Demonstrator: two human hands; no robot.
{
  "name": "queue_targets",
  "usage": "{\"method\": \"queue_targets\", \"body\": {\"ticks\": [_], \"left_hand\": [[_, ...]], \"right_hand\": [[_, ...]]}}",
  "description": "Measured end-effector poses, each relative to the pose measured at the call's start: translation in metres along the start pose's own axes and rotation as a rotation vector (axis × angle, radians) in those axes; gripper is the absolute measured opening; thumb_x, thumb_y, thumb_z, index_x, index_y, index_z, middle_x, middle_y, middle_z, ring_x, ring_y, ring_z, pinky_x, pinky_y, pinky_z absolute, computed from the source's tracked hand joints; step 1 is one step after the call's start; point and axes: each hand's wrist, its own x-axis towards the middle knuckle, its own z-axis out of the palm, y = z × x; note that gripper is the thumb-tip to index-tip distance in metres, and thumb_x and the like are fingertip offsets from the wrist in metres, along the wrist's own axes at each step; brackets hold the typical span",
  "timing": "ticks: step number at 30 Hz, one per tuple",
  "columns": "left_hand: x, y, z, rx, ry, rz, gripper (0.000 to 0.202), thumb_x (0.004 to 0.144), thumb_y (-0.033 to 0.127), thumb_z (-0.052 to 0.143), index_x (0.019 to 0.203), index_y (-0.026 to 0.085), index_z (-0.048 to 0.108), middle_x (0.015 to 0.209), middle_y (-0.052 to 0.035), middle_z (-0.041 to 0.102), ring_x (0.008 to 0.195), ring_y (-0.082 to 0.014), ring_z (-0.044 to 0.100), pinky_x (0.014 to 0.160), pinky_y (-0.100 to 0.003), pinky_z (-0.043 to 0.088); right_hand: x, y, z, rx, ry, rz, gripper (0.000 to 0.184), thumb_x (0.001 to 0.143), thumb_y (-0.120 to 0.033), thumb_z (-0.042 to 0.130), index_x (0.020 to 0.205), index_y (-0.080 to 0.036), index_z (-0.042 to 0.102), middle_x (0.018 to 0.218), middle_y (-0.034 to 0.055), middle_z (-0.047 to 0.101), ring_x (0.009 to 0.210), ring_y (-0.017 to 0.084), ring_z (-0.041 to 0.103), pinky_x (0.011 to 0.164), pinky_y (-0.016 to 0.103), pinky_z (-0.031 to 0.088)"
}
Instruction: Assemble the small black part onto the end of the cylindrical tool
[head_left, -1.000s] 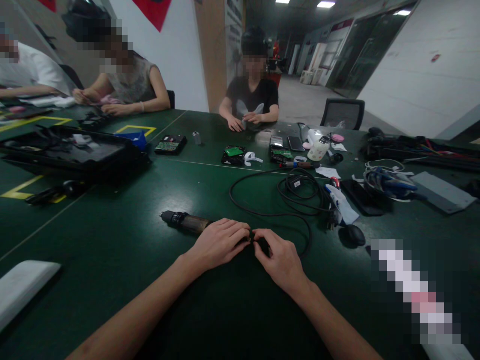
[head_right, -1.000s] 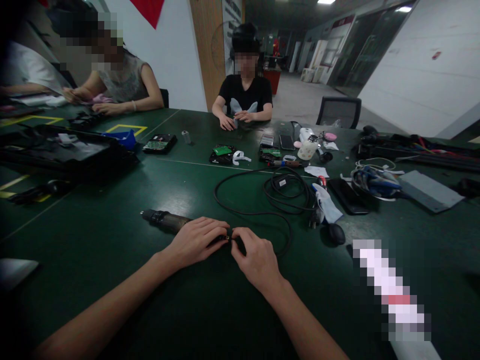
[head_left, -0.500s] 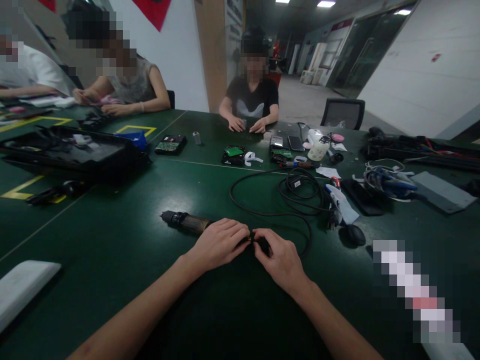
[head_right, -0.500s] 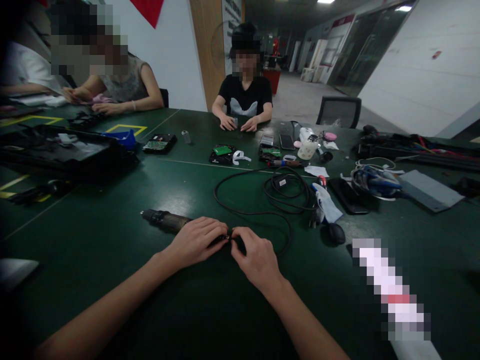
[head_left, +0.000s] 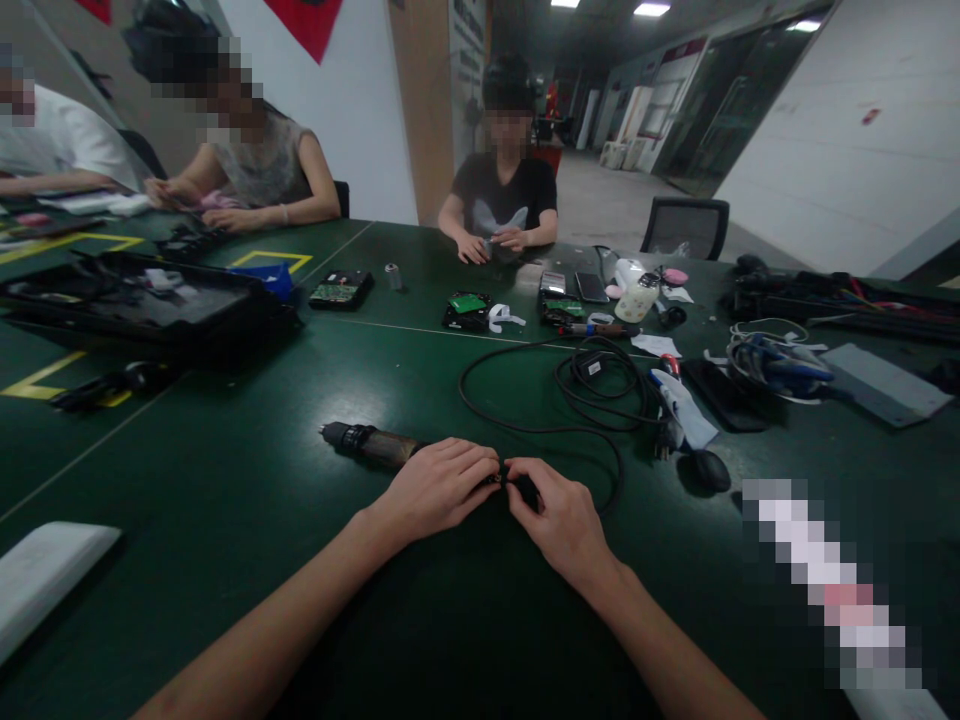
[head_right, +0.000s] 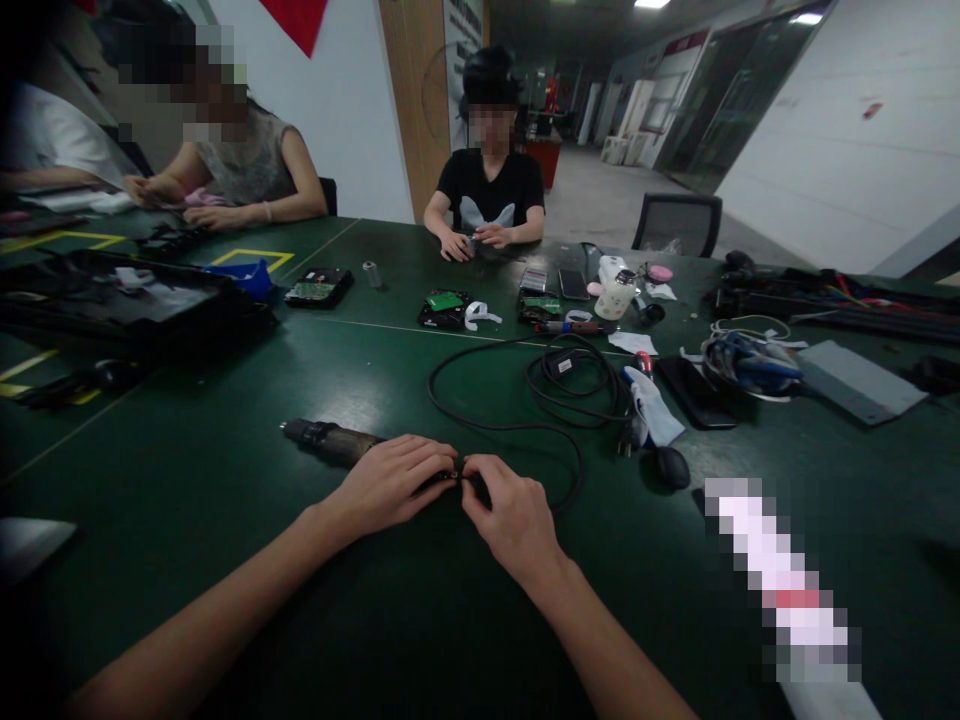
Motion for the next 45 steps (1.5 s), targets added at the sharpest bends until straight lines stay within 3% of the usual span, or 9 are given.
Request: {"method": "queue_targets", "body": {"ticks": [4,9,14,20,25,30,35,45], "left_hand": [[-0.0003,0.0001,-0.0002,-0.017,-0.01,0.034,0.021,0.105,0.03,0.052,0.121,0.021,0.062,0.127,-0.006,0.07,0.115,-0.0208,0.067,0.099,-0.038,0.053],[-0.0006,-0.0008,0.0039,0.016,0.015,-0.01,0.019,0.107,0.033,0.051,0.115,0.019,0.062,0.12,-0.0058,0.071,0.11,-0.0204,0.068,0.097,-0.038,0.054],[-0.0006,0.0007,0.0007,0.003,-0.013,0.035,0.022,0.104,0.03,0.054,0.122,0.021,0.062,0.126,-0.0062,0.07,0.115,-0.0219,0.067,0.099,-0.039,0.053],[0.0,0.0003,0.0029,0.03,0.01,-0.008,0.019,0.107,0.032,0.05,0.114,0.019,0.063,0.117,-0.0058,0.071,0.109,-0.0204,0.068,0.098,-0.038,0.053],[0.0006,0.001,-0.0001,0.004,0.001,0.052,0.024,0.104,0.029,0.053,0.124,0.02,0.063,0.124,-0.0064,0.07,0.114,-0.0211,0.067,0.098,-0.038,0.053],[0.0001,0.0004,0.0019,0.039,0.015,0.011,0.019,0.107,0.03,0.05,0.116,0.019,0.063,0.124,-0.0068,0.07,0.111,-0.0206,0.068,0.096,-0.038,0.053],[0.0001,0.0026,-0.002,0.008,-0.017,0.034,0.024,0.104,0.03,0.053,0.124,0.021,0.062,0.131,-0.0069,0.068,0.117,-0.0225,0.066,0.098,-0.039,0.053],[-0.0002,0.0002,0.0034,0.017,0.023,-0.016,0.017,0.108,0.031,0.049,0.113,0.019,0.06,0.124,-0.0075,0.069,0.109,-0.0203,0.069,0.094,-0.037,0.053]], "right_hand": [[0.0003,0.0007,0.0006,-0.013,-0.001,-0.002,0.017,0.101,-0.023,0.057,0.115,-0.027,0.064,0.116,0.0018,0.075,0.081,0.018,0.072,0.071,0.03,0.053],[0.0004,0.0022,0.0012,-0.003,-0.007,-0.001,0.019,0.1,-0.022,0.057,0.117,-0.027,0.063,0.12,0.0015,0.074,0.081,0.018,0.072,0.072,0.03,0.053],[0.0005,0.0014,0.0003,-0.012,-0.005,0.0,0.017,0.1,-0.023,0.057,0.116,-0.027,0.063,0.116,0.0018,0.075,0.081,0.018,0.072,0.073,0.03,0.054],[0.0004,-0.0002,-0.0005,-0.01,-0.009,-0.003,0.019,0.1,-0.023,0.057,0.118,-0.027,0.063,0.12,0.0022,0.074,0.081,0.018,0.072,0.07,0.03,0.054],[0.0007,0.0004,0.0,-0.02,0.001,-0.002,0.017,0.1,-0.024,0.057,0.115,-0.027,0.064,0.116,0.0026,0.075,0.081,0.019,0.073,0.07,0.03,0.054],[0.0004,0.0004,0.0001,-0.018,-0.005,0.0,0.017,0.1,-0.023,0.057,0.116,-0.027,0.063,0.116,0.0023,0.074,0.087,0.02,0.074,0.073,0.031,0.055],[0.0006,-0.0001,0.0004,-0.025,-0.014,0.016,0.015,0.1,-0.024,0.057,0.114,-0.027,0.063,0.116,0.0014,0.074,0.088,0.02,0.073,0.073,0.031,0.054],[0.0008,-0.0002,0.0004,-0.027,-0.01,0.012,0.016,0.1,-0.024,0.057,0.115,-0.027,0.062,0.114,0.0013,0.074,0.081,0.019,0.072,0.07,0.031,0.053]]}}
